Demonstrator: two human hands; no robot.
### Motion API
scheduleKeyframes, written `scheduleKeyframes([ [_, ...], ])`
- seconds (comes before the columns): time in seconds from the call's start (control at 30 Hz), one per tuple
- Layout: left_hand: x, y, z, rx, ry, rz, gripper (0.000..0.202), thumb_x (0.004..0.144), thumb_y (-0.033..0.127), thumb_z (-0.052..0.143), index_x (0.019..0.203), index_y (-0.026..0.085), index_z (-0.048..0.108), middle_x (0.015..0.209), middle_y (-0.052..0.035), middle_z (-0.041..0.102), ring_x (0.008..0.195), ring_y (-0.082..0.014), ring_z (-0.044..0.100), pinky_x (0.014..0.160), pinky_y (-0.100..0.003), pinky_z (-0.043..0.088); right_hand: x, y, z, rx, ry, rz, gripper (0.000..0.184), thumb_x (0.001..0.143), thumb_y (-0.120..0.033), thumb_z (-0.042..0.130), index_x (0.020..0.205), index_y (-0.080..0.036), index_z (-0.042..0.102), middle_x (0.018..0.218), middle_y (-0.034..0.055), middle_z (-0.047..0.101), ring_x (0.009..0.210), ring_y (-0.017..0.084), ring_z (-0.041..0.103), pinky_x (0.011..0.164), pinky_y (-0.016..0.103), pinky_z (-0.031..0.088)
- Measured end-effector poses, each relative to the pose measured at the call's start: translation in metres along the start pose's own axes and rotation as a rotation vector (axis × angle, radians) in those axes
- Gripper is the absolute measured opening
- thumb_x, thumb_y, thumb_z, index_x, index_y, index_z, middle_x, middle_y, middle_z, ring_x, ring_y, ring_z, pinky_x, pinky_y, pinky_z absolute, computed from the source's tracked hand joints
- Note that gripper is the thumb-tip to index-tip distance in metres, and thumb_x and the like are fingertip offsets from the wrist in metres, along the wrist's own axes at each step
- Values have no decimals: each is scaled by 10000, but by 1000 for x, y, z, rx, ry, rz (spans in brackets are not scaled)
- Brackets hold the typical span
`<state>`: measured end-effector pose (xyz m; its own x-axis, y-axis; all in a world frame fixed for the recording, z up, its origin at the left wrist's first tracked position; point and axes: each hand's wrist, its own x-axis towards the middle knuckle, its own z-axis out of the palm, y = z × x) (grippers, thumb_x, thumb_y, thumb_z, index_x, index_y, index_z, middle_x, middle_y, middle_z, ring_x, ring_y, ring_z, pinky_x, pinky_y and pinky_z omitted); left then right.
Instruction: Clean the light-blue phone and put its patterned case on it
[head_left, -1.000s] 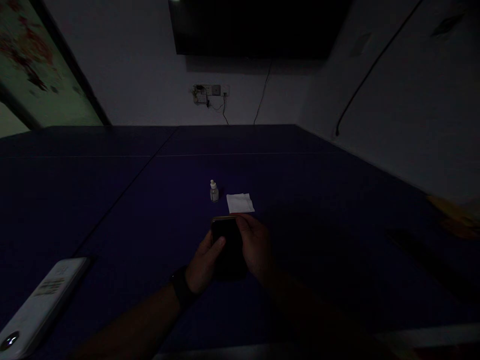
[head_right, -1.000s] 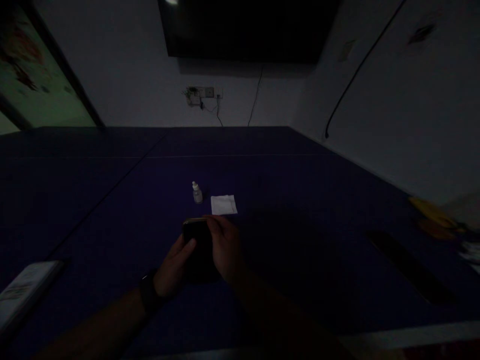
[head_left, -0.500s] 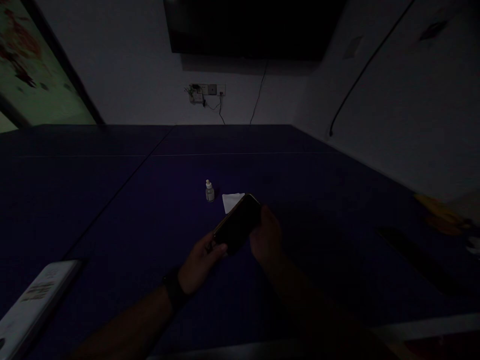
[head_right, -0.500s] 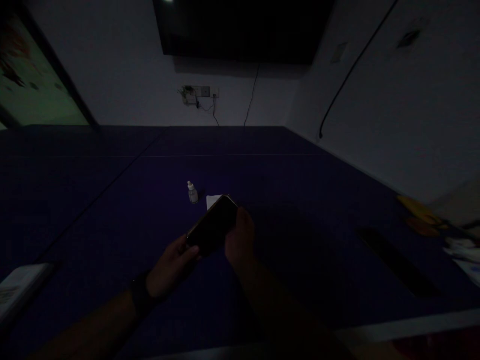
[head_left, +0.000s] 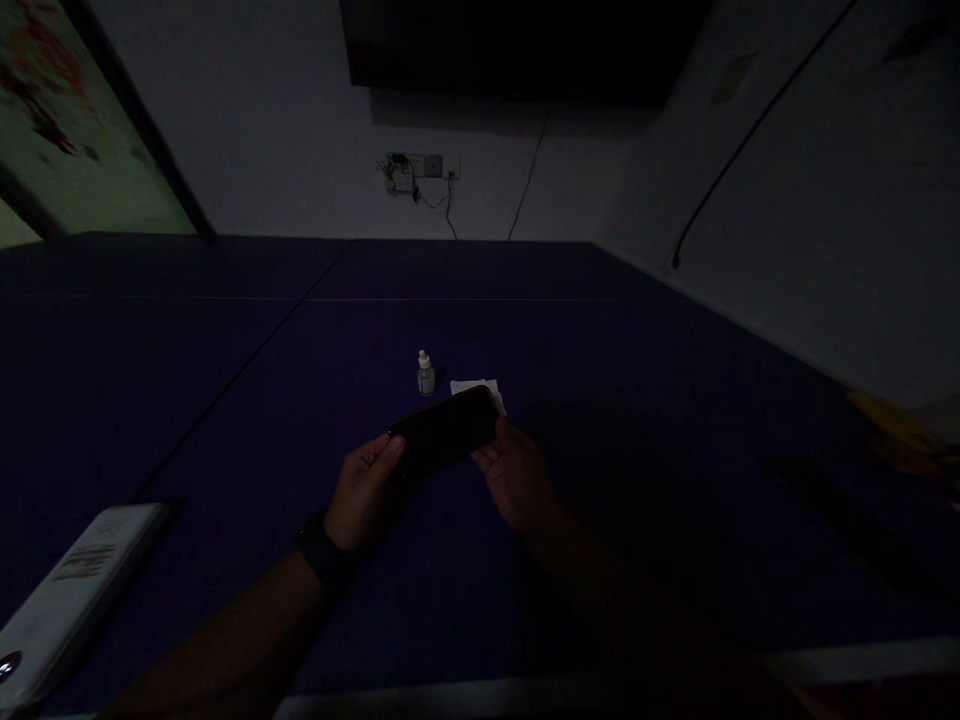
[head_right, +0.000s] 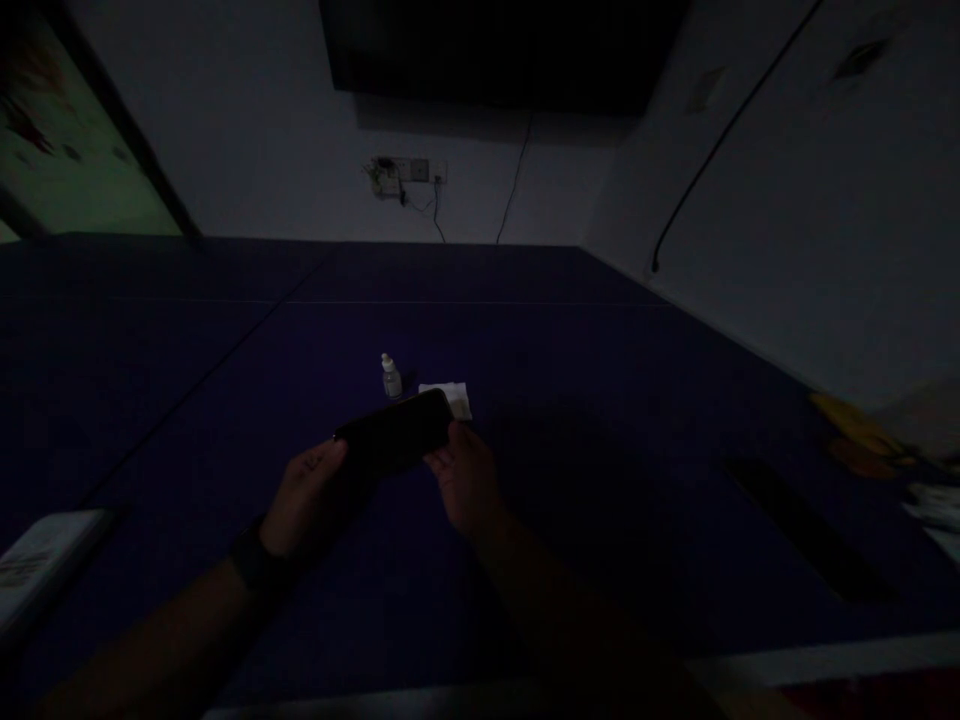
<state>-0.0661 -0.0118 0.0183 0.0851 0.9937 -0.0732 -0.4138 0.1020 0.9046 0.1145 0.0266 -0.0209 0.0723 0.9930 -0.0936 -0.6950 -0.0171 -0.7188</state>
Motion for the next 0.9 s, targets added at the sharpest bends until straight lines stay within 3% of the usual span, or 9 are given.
scheduleKeyframes([
  [0.23, 1, 3, -4, 46, 9, 0, 395, 813, 496, 781, 983, 139, 785, 876, -93, 777, 699, -173, 678, 673, -271, 498, 3, 4, -8, -44, -10, 25, 299, 785, -426, 829, 945, -202, 713, 973, 80, 783, 985, 272, 740, 950, 497, 563],
  [0.4, 0, 11, -9, 200, -36, 65, 415, 838, 479, 753, 1085, 146, 779, 953, -96, 785, 783, -203, 691, 739, -294, 522, 8, 0, -13, -127, -20, 18, 279, 767, -447, 821, 924, -244, 711, 996, 40, 775, 1012, 250, 722, 926, 438, 579],
  [0.57, -5, 26, -15, 604, -123, 259, 375, 909, 471, 661, 1137, 195, 775, 1066, -80, 782, 1013, -265, 702, 901, -338, 526, 7, -12, -10, -302, -102, -41, 395, 775, -511, 806, 1042, -224, 755, 1077, 70, 762, 1056, 251, 692, 908, 397, 569],
  [0.73, -12, 37, -14, 977, -84, 587, 302, 973, 371, 569, 1134, 194, 752, 1060, -82, 779, 945, -228, 717, 859, -302, 527, 4, -28, -4, -502, -217, -123, 361, 753, -460, 844, 1046, -260, 778, 1067, 49, 776, 1046, 240, 697, 1016, 418, 501],
  [0.9, -26, 47, -2, 1183, -131, 840, 272, 995, 319, 566, 1167, 162, 706, 1046, -91, 772, 918, -199, 699, 845, -301, 518, -12, -48, 10, -657, -337, -270, 302, 723, -289, 874, 1016, -284, 802, 1234, 35, 736, 1254, 254, 598, 1177, 408, 343],
])
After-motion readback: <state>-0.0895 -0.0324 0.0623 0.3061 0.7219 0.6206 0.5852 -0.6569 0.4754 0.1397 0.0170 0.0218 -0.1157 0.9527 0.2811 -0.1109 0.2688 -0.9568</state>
